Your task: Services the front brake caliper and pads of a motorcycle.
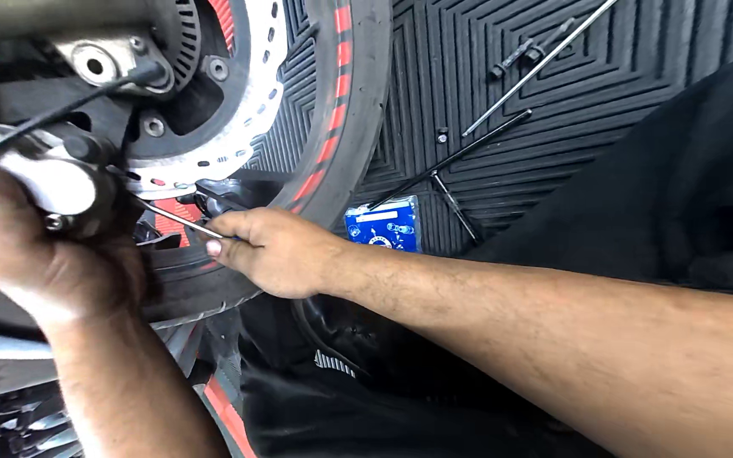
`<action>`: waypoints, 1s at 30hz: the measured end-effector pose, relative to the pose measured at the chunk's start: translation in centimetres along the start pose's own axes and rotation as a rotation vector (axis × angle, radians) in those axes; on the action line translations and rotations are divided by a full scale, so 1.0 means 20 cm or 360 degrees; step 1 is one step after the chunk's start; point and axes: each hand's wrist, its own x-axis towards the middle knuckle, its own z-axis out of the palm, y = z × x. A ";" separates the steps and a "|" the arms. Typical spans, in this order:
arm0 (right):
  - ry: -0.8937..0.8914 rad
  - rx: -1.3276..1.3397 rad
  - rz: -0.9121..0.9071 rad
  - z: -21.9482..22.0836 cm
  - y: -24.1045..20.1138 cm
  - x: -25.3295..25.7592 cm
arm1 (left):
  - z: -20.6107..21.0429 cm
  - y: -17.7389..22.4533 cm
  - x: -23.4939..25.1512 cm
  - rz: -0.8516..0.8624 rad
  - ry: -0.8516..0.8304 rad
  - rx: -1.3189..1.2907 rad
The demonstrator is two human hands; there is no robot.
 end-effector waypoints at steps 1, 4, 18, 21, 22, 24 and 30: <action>0.0021 0.0019 -0.0014 0.01 0.01 0.00 | 0.00 0.00 0.00 0.0004 -0.0009 0.0001; 0.0031 0.0070 -0.0011 0.02 0.01 0.01 | 0.01 0.00 0.00 0.0017 -0.0005 0.0007; 0.0012 0.0137 0.0295 0.02 -0.09 0.08 | 0.05 0.03 -0.01 -0.0022 0.0006 0.0039; -0.0015 0.0118 0.0516 0.03 -0.21 0.04 | 0.05 0.04 -0.03 -0.0018 -0.0019 0.0041; -0.0009 0.0140 0.0552 0.03 -0.23 0.03 | 0.05 0.04 -0.02 -0.0023 -0.0021 0.0048; 0.0053 0.0179 0.0569 0.07 -0.25 0.01 | 0.05 0.04 -0.02 -0.0048 -0.0022 0.0049; 0.0032 0.0259 0.0637 0.07 -0.33 -0.02 | 0.03 0.03 -0.01 -0.0038 -0.0102 0.0071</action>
